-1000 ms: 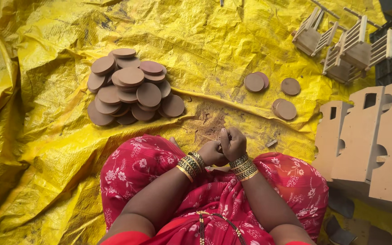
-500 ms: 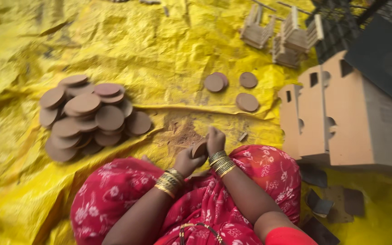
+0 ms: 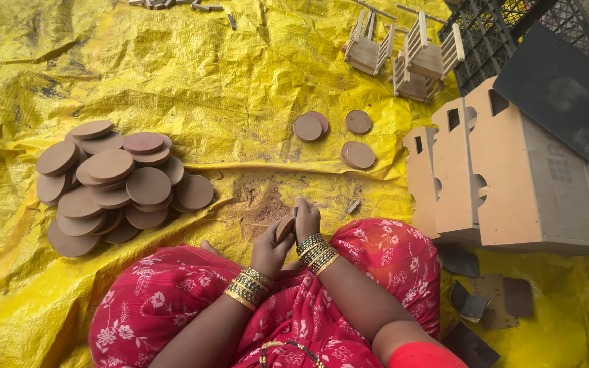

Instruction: The person sits on a yellow tarp and sands round wooden discs one at a time using a small sanding block, rubbing the faces and edges of each disc. Sanded discs are stacked in a pile beside them, and unsanded discs are picked up from the tarp.

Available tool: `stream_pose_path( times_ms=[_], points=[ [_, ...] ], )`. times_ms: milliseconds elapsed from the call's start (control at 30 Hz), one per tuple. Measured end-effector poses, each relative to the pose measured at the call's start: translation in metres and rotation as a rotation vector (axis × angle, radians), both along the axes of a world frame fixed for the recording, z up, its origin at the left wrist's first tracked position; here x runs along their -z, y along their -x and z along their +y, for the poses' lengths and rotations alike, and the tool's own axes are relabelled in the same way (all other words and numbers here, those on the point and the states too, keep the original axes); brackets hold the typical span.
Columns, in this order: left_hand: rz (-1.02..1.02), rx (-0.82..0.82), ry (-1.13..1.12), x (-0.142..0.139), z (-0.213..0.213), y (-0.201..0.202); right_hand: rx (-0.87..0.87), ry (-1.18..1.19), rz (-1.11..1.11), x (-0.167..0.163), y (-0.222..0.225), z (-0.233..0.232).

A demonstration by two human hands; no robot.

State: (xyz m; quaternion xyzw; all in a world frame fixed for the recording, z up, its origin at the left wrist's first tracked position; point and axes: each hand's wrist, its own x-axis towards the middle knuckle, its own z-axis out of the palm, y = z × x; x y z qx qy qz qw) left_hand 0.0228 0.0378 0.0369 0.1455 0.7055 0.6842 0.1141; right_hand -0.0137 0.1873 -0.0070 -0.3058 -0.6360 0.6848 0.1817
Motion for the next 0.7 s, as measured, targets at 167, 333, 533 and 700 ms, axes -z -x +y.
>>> stream_pose_path(
  times_ms=[167,333,533,700],
  points=[
    [-0.027,0.059,0.038,0.002,0.001,0.008,0.037,0.210,-0.001,0.002,0.000,0.007],
    [-0.176,0.322,0.279,0.018,-0.011,0.027,-0.325,-0.779,0.254,-0.038,-0.016,-0.014],
    [-0.058,0.352,0.282,0.043,-0.002,0.032,-0.328,-0.970,0.275,-0.042,-0.016,-0.020],
    [-0.019,0.150,0.256,0.048,-0.004,0.016,-0.136,-0.508,0.103,0.013,0.000,0.009]
  ],
)
